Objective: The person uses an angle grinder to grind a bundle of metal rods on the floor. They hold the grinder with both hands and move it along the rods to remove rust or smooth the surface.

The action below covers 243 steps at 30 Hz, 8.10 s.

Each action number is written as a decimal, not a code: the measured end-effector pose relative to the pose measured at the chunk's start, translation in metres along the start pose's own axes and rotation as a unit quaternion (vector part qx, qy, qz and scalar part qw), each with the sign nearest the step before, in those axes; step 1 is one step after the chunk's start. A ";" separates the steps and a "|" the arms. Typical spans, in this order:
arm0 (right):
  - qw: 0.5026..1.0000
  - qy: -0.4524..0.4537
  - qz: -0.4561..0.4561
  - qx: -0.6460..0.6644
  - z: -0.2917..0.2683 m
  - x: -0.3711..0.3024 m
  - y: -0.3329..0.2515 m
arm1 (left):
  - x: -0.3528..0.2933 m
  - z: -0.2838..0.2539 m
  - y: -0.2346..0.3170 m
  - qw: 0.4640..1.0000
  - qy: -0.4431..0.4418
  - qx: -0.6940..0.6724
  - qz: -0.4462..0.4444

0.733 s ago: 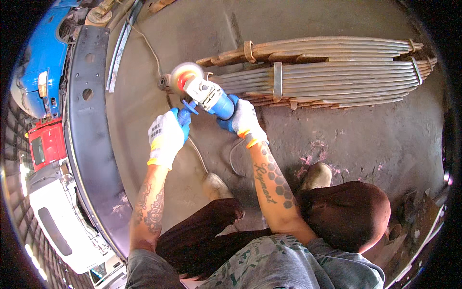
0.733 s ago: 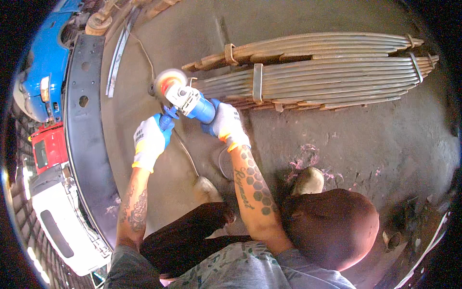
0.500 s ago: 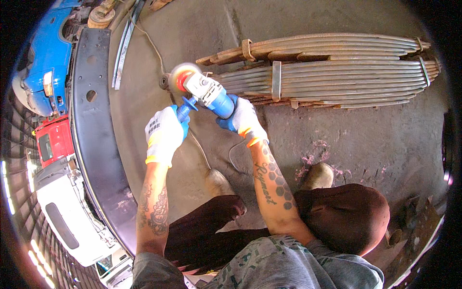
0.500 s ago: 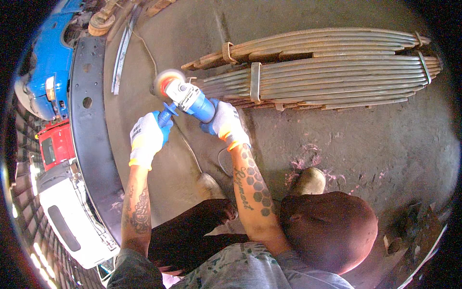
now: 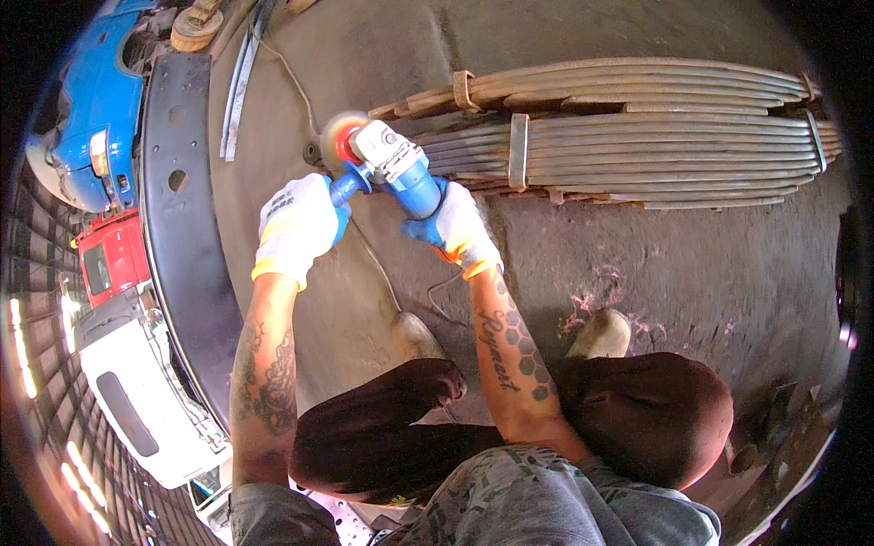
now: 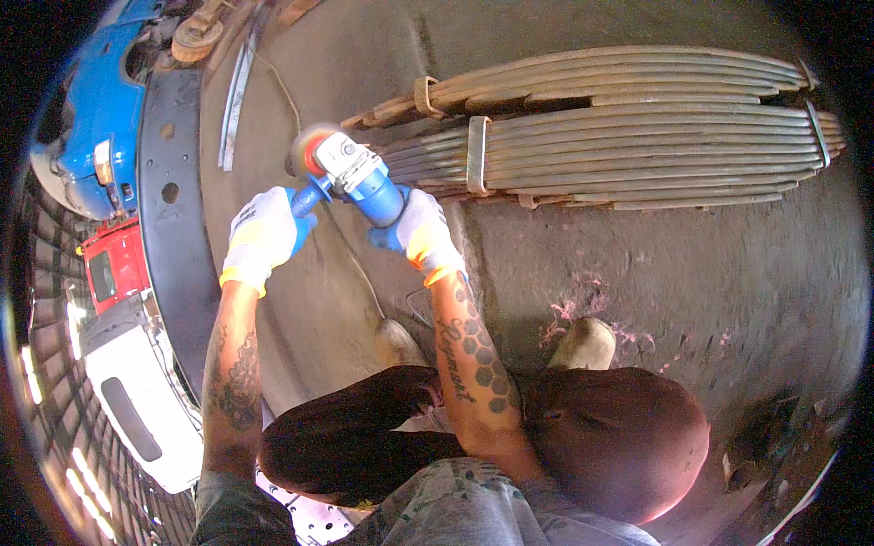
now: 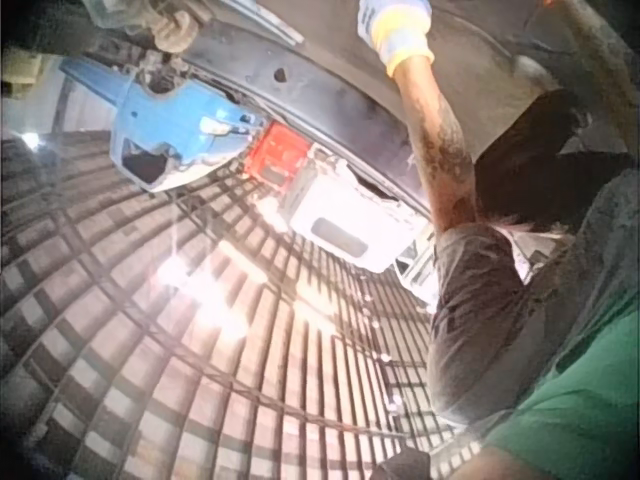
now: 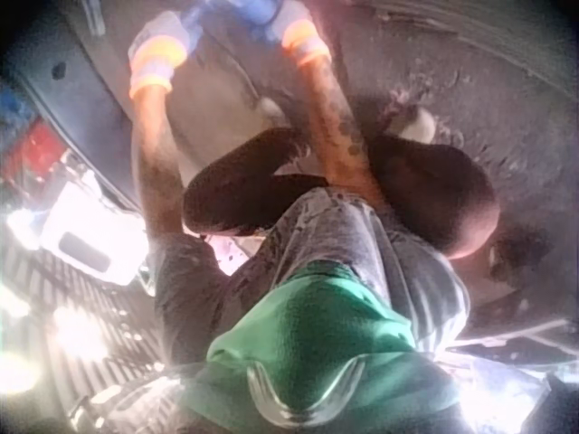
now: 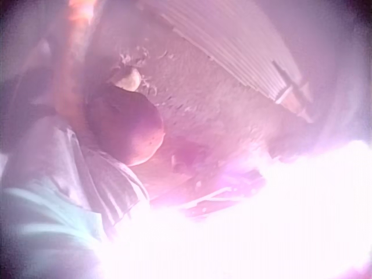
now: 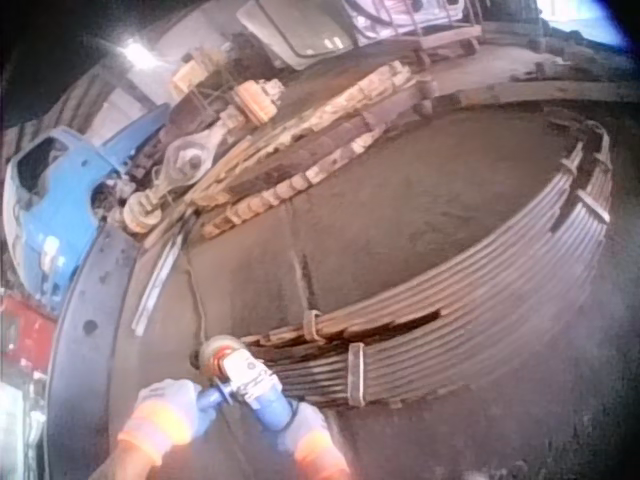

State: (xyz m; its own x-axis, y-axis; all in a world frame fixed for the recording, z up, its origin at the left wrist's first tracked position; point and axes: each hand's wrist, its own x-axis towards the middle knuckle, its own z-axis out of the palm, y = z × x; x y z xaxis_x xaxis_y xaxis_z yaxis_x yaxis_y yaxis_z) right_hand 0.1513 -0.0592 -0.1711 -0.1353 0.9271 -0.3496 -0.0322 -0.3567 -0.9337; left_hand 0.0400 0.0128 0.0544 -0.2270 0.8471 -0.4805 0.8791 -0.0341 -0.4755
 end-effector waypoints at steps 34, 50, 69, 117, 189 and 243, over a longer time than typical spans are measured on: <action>0.991 0.062 -0.105 -0.059 0.011 0.035 0.062 | 0.006 0.099 -0.053 0.960 0.106 -0.241 0.100; 0.961 0.098 -0.169 -0.196 0.056 0.050 0.066 | 0.007 0.119 -0.112 0.966 0.125 -0.212 0.086; 0.947 0.204 -0.076 -0.235 0.109 -0.021 -0.019 | 0.038 0.140 -0.134 0.960 0.127 -0.215 0.126; 0.981 0.165 -0.079 -0.061 0.201 0.029 0.022 | 0.057 0.150 -0.176 0.979 0.176 -0.081 0.055; 0.971 0.138 -0.084 0.174 0.054 -0.020 0.047 | -0.024 0.032 -0.006 0.958 0.206 0.037 0.197; 0.983 0.181 0.028 0.018 0.053 -0.034 -0.032 | 0.009 0.005 -0.038 0.980 0.141 0.020 0.139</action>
State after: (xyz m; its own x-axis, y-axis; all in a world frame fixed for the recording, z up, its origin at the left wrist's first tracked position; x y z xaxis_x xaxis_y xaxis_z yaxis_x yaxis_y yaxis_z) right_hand 0.1048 -0.0852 -0.1255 0.2225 0.8836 -0.4120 -0.0715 -0.4066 -0.9108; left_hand 0.0027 0.0188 0.0644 0.1483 0.9146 -0.3762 0.8720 -0.3004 -0.3866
